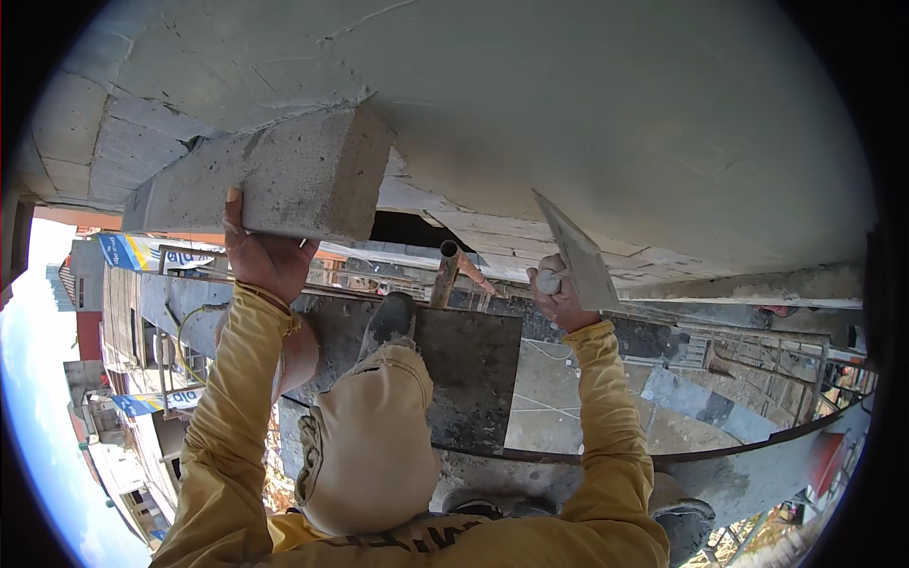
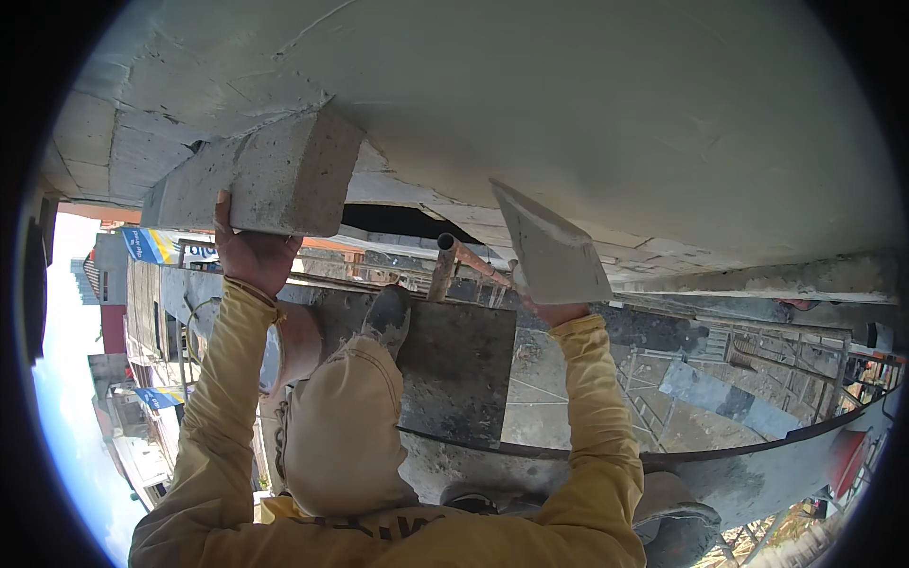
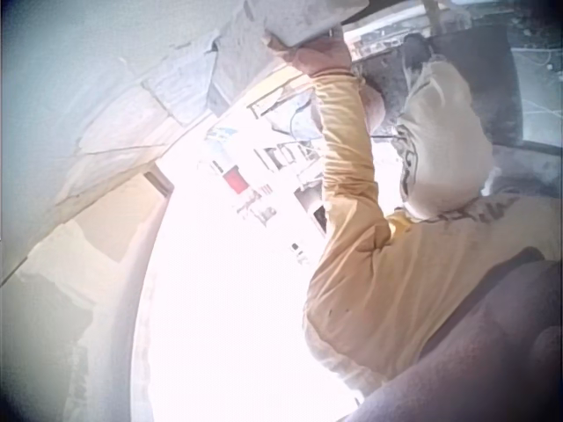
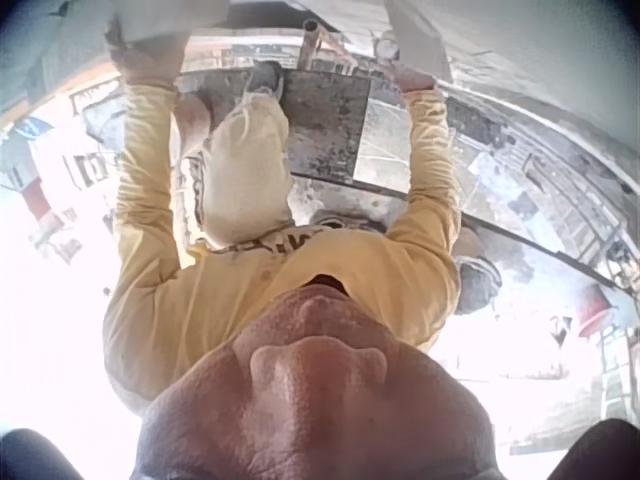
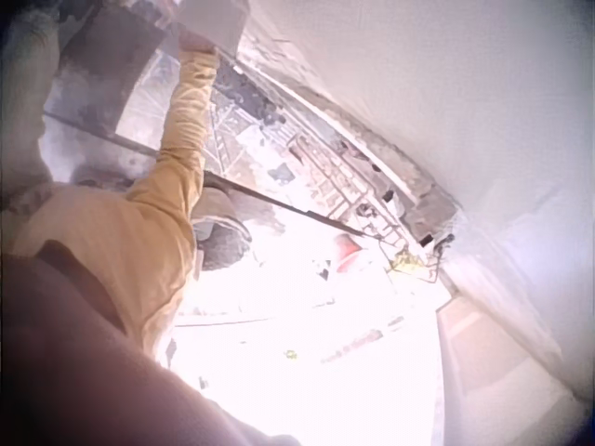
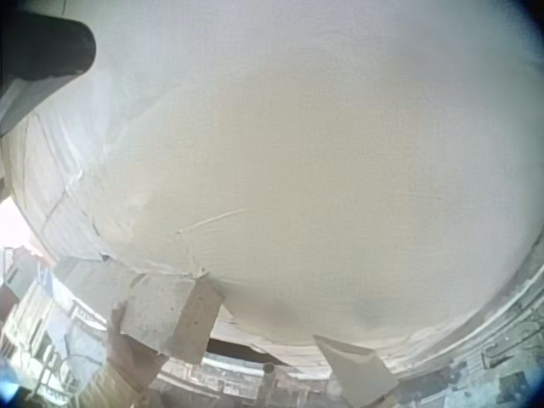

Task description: Applying and smoothing plaster or cement mortar onto a brick wall using a trowel and hawk.

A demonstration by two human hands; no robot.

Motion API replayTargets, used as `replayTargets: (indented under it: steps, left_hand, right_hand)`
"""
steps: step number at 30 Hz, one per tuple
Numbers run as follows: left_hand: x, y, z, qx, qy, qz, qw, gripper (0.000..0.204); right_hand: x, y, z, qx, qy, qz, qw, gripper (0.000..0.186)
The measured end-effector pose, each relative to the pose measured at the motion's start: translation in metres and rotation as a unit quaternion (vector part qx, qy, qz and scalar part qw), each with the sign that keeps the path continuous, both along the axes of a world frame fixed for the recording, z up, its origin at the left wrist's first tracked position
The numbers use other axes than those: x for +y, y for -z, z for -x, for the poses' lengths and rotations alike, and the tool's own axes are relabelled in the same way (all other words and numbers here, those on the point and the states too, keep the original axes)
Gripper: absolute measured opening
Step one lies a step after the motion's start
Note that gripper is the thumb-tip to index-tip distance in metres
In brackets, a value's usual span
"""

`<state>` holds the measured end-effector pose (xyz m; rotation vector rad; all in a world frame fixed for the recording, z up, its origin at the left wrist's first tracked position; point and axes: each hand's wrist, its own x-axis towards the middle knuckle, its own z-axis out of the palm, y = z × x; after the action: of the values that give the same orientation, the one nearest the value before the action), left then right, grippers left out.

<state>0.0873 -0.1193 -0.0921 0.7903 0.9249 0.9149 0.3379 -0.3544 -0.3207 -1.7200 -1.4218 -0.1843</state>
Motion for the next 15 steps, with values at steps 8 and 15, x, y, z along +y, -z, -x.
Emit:
replayTargets:
  steps: [8, 15]
  left_hand:
    - [0.001, -0.001, 0.006, -0.019, 0.006, 0.006, 1.0, 0.078]
    - [0.001, 0.001, 0.002, -0.014, -0.018, 0.004, 1.0, 0.079]
  right_hand:
    - [0.089, 0.068, 0.035, 0.129, -0.105, 0.315, 0.935, 0.02]
    - [0.117, 0.057, 0.033, 0.088, -0.073, 0.307, 0.945, 0.018]
